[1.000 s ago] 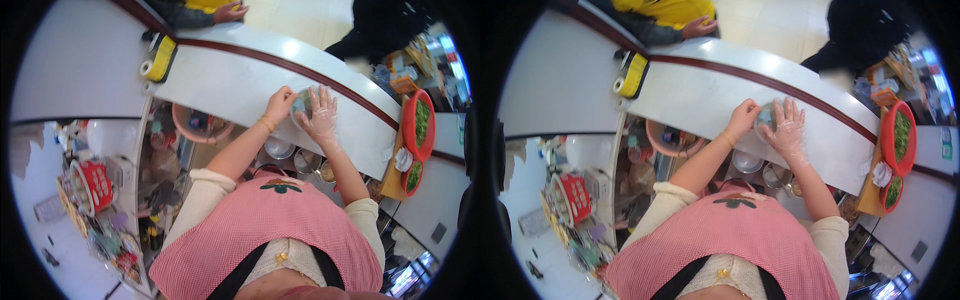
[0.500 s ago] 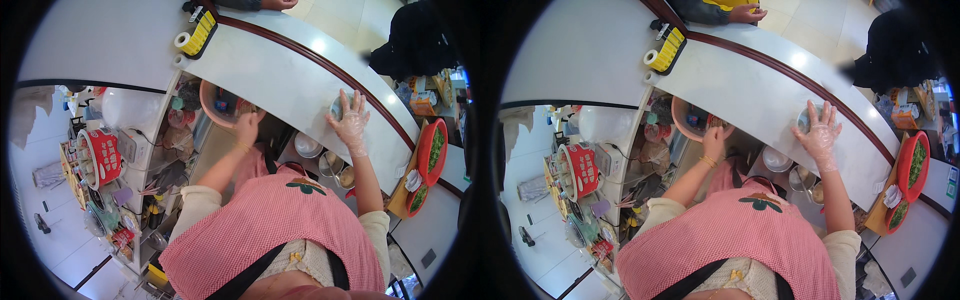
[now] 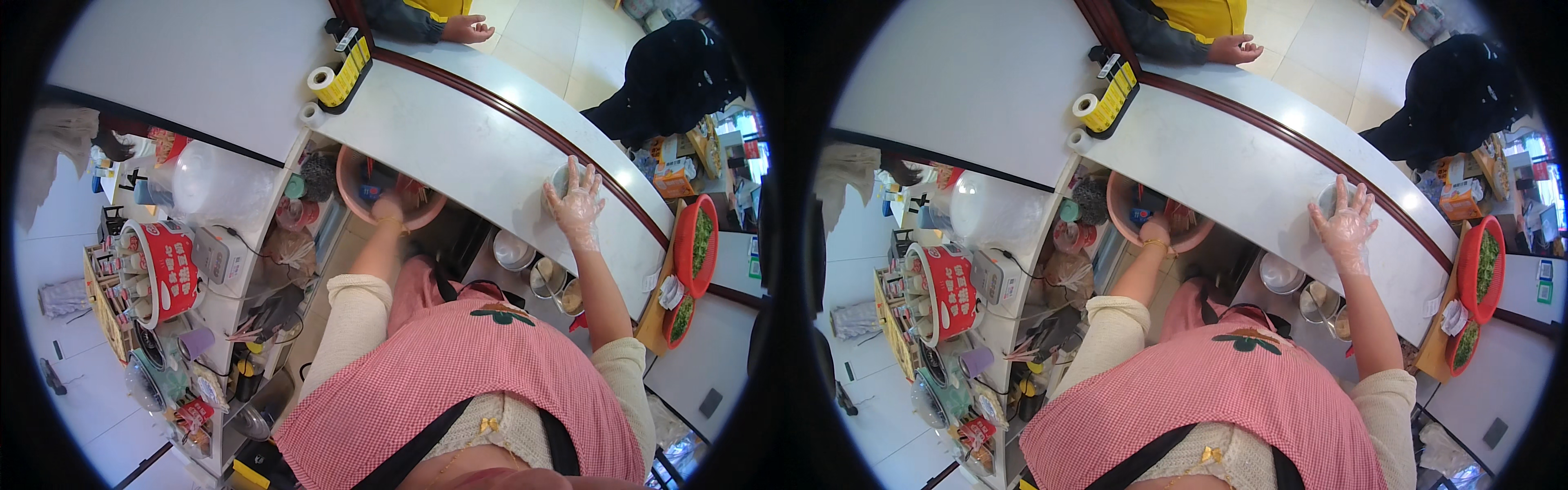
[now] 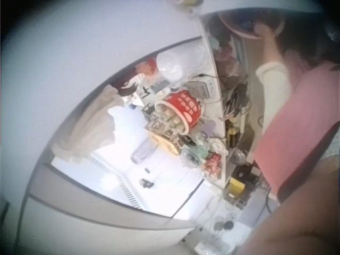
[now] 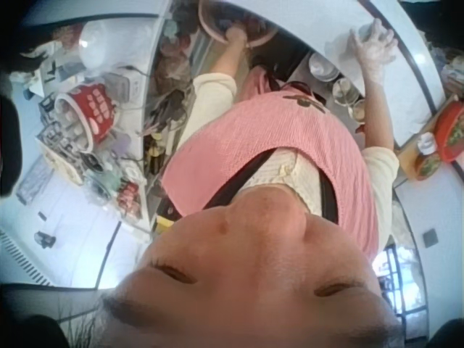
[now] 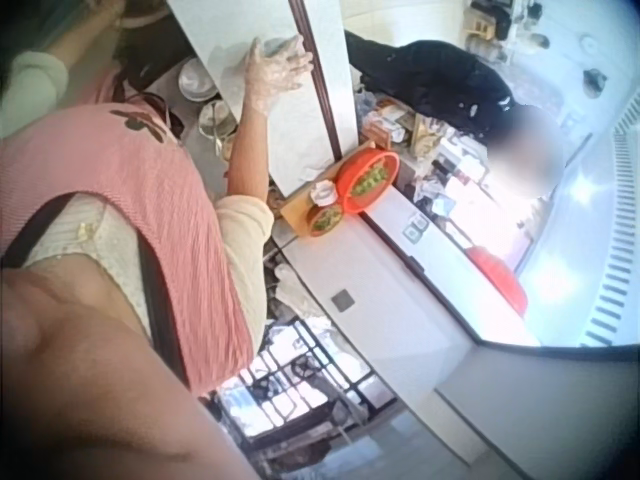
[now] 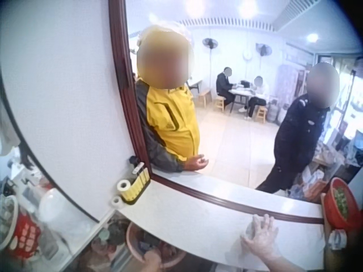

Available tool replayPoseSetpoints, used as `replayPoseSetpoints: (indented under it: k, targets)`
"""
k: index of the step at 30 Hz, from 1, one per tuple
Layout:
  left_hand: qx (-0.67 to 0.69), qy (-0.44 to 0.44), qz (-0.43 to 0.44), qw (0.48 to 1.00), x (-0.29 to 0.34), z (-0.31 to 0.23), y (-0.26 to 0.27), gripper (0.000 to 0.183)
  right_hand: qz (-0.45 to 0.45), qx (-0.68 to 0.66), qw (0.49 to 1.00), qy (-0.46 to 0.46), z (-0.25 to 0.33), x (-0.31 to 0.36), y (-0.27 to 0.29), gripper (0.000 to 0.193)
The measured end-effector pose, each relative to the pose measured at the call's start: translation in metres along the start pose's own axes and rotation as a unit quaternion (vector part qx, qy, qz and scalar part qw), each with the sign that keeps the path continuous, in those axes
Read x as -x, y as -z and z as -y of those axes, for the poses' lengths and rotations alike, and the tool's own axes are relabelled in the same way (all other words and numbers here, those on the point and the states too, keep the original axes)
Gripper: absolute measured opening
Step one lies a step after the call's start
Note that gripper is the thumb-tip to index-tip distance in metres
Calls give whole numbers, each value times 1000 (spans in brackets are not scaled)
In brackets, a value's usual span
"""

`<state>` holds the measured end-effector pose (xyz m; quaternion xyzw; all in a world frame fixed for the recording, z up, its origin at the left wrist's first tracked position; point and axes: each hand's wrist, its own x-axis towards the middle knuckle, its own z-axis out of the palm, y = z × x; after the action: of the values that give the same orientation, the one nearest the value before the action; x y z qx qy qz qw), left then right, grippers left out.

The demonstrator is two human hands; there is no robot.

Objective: The person assembles multiple noodle bowls by adding noodles, meat, and greens to containers, then ladling broth over them. The person also places a receipt and condiment packets into a plastic bag with the bowl and hands it to a customer.

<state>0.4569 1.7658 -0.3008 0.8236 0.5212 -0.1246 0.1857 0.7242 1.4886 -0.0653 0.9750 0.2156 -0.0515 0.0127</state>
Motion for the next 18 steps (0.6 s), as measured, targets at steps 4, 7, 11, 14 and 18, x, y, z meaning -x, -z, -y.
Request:
replayPoseSetpoints:
  k: [4,7,11,14,18]
  targets:
    - [21,-69,65,995,17,12,36,32,3,-1,1000,-2,1,0,1,88]
    - [93,-17,54,994,47,26,56,35,0,-3,1000,2,3,1,4,87]
    - [338,99,-148,924,111,64,41,36,-5,-16,1000,12,1,2,3,87]
    - [529,87,-213,817,143,61,19,37,-23,-21,999,19,-3,3,-3,84]
    - [460,-158,-253,836,134,-17,31,36,-74,-63,995,34,-6,7,-13,89]
